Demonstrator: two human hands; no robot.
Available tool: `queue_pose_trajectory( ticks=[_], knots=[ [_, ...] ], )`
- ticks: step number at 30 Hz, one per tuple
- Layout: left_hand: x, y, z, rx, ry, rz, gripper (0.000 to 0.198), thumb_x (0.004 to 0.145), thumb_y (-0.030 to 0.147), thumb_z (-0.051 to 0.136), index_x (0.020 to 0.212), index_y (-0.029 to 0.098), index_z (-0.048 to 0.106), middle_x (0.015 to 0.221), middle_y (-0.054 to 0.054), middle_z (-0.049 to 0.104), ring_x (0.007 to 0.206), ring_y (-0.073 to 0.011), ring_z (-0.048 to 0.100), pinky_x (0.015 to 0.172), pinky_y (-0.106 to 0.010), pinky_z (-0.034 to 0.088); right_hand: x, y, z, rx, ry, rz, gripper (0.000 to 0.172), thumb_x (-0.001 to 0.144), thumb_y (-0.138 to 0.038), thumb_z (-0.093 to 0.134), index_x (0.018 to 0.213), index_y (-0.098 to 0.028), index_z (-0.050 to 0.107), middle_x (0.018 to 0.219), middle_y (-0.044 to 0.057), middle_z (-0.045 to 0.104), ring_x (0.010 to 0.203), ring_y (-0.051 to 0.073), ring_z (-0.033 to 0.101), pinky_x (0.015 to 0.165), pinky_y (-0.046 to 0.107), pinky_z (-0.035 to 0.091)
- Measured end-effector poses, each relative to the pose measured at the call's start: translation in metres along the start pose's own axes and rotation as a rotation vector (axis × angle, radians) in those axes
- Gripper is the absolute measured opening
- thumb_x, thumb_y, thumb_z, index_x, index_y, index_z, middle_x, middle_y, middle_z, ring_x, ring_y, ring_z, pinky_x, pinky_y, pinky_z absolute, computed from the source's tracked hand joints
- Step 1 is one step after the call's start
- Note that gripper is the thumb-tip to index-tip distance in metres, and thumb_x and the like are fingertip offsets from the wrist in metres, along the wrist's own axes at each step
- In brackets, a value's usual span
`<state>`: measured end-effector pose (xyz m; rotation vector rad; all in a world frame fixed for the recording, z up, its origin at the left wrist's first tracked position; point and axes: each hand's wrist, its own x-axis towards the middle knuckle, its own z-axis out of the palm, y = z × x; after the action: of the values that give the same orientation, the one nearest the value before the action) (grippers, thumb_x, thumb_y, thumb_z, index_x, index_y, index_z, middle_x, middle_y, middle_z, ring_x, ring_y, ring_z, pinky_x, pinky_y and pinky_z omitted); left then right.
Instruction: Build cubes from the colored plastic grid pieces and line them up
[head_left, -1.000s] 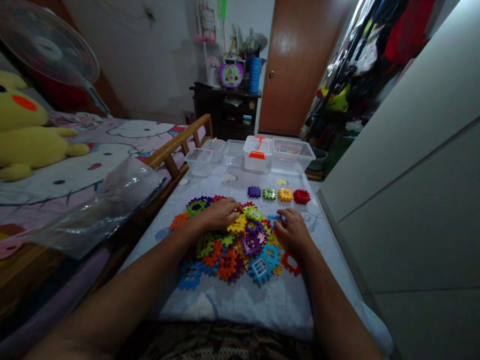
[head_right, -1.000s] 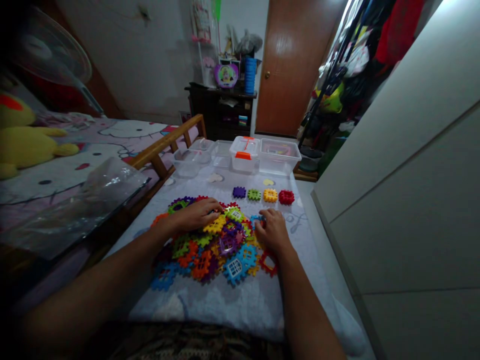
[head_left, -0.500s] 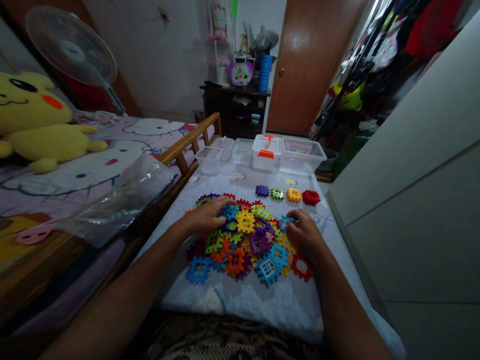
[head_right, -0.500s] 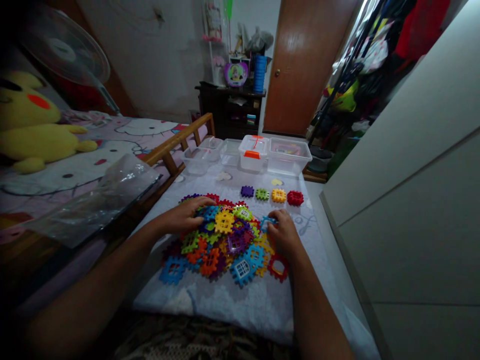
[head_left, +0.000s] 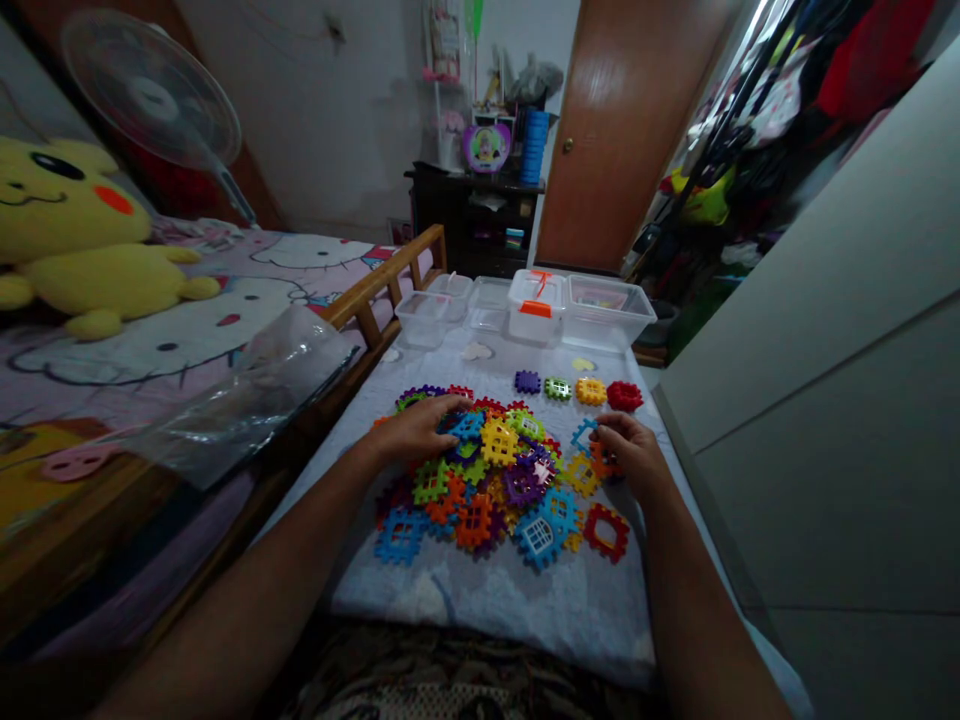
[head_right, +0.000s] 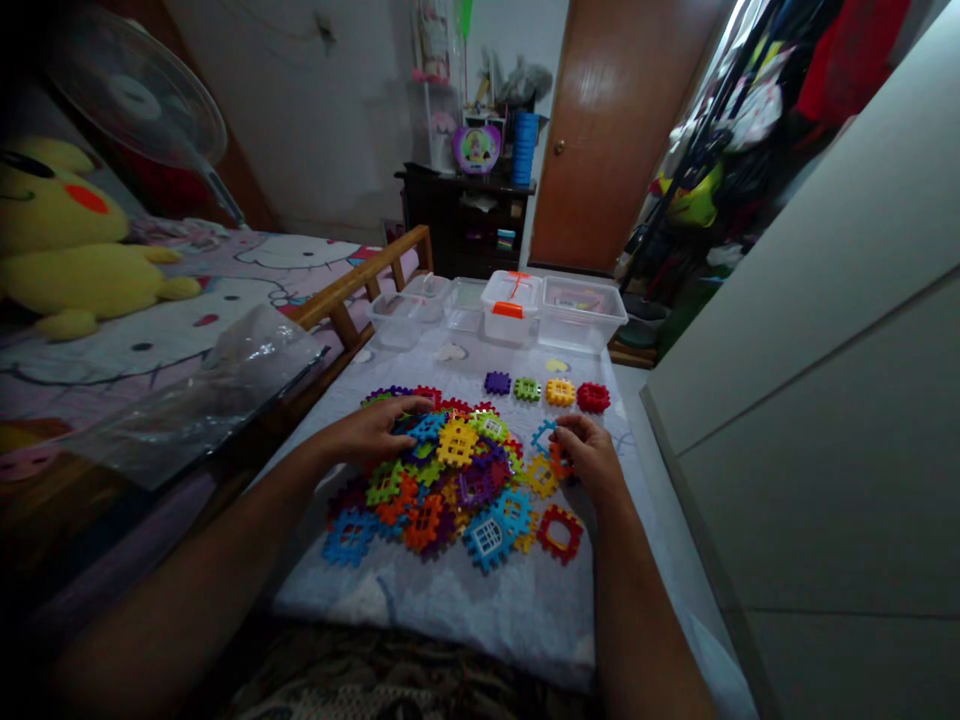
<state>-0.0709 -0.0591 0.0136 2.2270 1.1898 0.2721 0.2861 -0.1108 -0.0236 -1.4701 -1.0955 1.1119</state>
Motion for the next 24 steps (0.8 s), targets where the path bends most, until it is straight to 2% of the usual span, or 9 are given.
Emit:
queue_pose_trajectory(
  ticks=[4, 7, 11, 15, 19, 24],
  knots=[
    [0.000, -0.002, -0.001, 0.007, 0.010, 0.020, 0.054, 0.072, 0.023, 0.062, 0.126, 0.023, 0.054, 0.132, -0.006, 0.061, 0.123, -0.0223, 0.056, 0.108, -0.036, 0.041, 0.001, 0.002, 0.000, -0.017, -0.018, 0.010, 0.038, 0.068, -0.045, 0.070, 0.096, -0.020, 0.061, 0.079, 0.005, 0.073, 0.067, 0.020, 0.069, 0.056, 0.028, 0.051],
    [-0.001, 0.001, -0.003, 0.006, 0.076, 0.047, 0.051, 0.072, 0.025, 0.065, 0.122, 0.023, 0.057, 0.129, -0.007, 0.060, 0.120, -0.0230, 0.056, 0.107, -0.036, 0.042, 0.004, 0.005, 0.005, -0.094, -0.007, -0.038, 0.033, 0.067, -0.040, 0.068, 0.093, -0.021, 0.060, 0.080, 0.005, 0.072, 0.076, 0.023, 0.070, 0.059, 0.030, 0.052],
    [-0.002, 0.017, -0.006, -0.039, 0.204, 0.094, 0.049, 0.075, 0.034, 0.067, 0.121, 0.022, 0.058, 0.122, -0.007, 0.060, 0.115, -0.0239, 0.058, 0.103, -0.037, 0.046, 0.008, 0.011, 0.010, -0.204, 0.014, -0.138, 0.027, 0.070, -0.037, 0.062, 0.092, -0.021, 0.061, 0.087, 0.006, 0.073, 0.083, 0.024, 0.070, 0.070, 0.034, 0.054],
    [-0.005, 0.034, -0.003, -0.087, 0.285, 0.134, 0.051, 0.078, 0.034, 0.066, 0.126, 0.023, 0.055, 0.124, -0.006, 0.059, 0.114, -0.0222, 0.059, 0.102, -0.036, 0.047, 0.010, 0.015, 0.011, -0.207, 0.074, -0.219, 0.030, 0.072, -0.039, 0.063, 0.096, -0.020, 0.061, 0.093, 0.008, 0.073, 0.091, 0.024, 0.069, 0.080, 0.038, 0.053],
    [-0.005, 0.037, 0.002, 0.006, 0.247, 0.141, 0.053, 0.077, 0.031, 0.066, 0.128, 0.021, 0.054, 0.126, -0.008, 0.060, 0.116, -0.0238, 0.058, 0.104, -0.037, 0.045, 0.010, 0.014, 0.011, -0.111, 0.044, -0.227, 0.034, 0.073, -0.041, 0.064, 0.100, -0.020, 0.059, 0.093, 0.008, 0.072, 0.089, 0.023, 0.069, 0.081, 0.037, 0.053],
    [-0.003, 0.022, 0.003, 0.064, 0.134, 0.103, 0.057, 0.075, 0.029, 0.066, 0.131, 0.022, 0.054, 0.136, -0.009, 0.057, 0.125, -0.0260, 0.054, 0.108, -0.038, 0.041, 0.008, 0.013, 0.010, -0.357, 0.104, -0.266, 0.030, 0.076, -0.038, 0.058, 0.098, -0.019, 0.064, 0.099, 0.009, 0.071, 0.088, 0.022, 0.065, 0.081, 0.037, 0.051]
  ],
)
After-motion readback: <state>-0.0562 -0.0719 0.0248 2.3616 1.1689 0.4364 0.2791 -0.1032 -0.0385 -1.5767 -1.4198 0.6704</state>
